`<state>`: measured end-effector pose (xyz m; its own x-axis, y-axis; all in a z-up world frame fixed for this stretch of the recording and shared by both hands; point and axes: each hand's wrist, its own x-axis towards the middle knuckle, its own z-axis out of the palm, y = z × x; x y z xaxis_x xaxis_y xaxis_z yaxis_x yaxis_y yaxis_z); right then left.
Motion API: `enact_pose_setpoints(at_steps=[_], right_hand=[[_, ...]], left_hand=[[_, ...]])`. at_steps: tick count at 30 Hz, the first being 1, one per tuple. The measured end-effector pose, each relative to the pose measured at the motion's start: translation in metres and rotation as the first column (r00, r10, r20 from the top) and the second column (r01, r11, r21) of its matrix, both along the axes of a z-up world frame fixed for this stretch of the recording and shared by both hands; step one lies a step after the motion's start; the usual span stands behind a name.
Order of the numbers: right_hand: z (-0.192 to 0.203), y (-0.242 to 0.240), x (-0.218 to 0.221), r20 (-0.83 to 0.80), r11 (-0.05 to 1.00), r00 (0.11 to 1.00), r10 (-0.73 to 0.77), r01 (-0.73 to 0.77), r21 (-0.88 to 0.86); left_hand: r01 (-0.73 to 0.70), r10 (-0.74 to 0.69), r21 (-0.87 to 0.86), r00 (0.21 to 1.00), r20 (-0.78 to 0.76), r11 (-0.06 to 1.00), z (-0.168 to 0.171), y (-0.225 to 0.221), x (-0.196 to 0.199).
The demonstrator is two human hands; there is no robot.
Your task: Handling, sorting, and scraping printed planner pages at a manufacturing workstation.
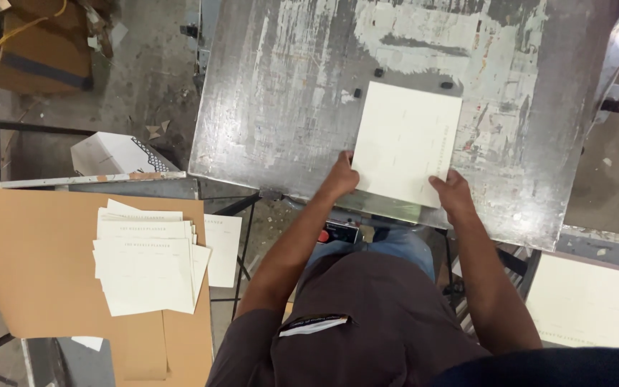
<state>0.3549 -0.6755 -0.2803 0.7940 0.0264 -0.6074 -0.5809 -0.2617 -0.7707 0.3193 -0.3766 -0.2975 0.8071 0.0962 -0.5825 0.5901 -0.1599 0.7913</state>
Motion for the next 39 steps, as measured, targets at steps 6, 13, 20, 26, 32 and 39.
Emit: enact_pose_setpoints(at_steps=[6,13,20,26,32,39], right_hand=[[0.011,0.015,0.018,0.110,0.994,0.993,-0.039,0.050,-0.093],[-0.011,0.013,0.030,0.260,0.989,0.964,0.055,-0.017,-0.149],[0.007,0.022,0.030,0.230,0.979,0.970,0.073,-0.025,-0.204],[0.013,0.023,0.030,0.268,0.970,0.958,0.099,-0.032,-0.241],[0.015,0.025,0.032,0.315,0.918,0.930,0.189,-0.053,-0.393],[0.012,0.027,0.037,0.401,0.826,0.835,0.376,-0.106,-0.553]], left_hand=[[-0.088,0.087,-0.037,0.996,-0.018,0.995,-0.006,0.008,0.010],[0.100,-0.124,0.212,0.987,0.105,0.972,0.012,0.017,-0.007],[0.387,-0.416,0.493,0.908,-0.057,0.779,0.051,0.021,-0.015],[0.331,-0.401,0.514,0.915,0.029,0.792,0.047,0.020,-0.022],[0.321,-0.414,0.556,0.909,0.045,0.766,0.041,0.016,-0.027],[0.215,-0.379,0.581,0.908,0.177,0.785,0.087,0.019,-0.054]])
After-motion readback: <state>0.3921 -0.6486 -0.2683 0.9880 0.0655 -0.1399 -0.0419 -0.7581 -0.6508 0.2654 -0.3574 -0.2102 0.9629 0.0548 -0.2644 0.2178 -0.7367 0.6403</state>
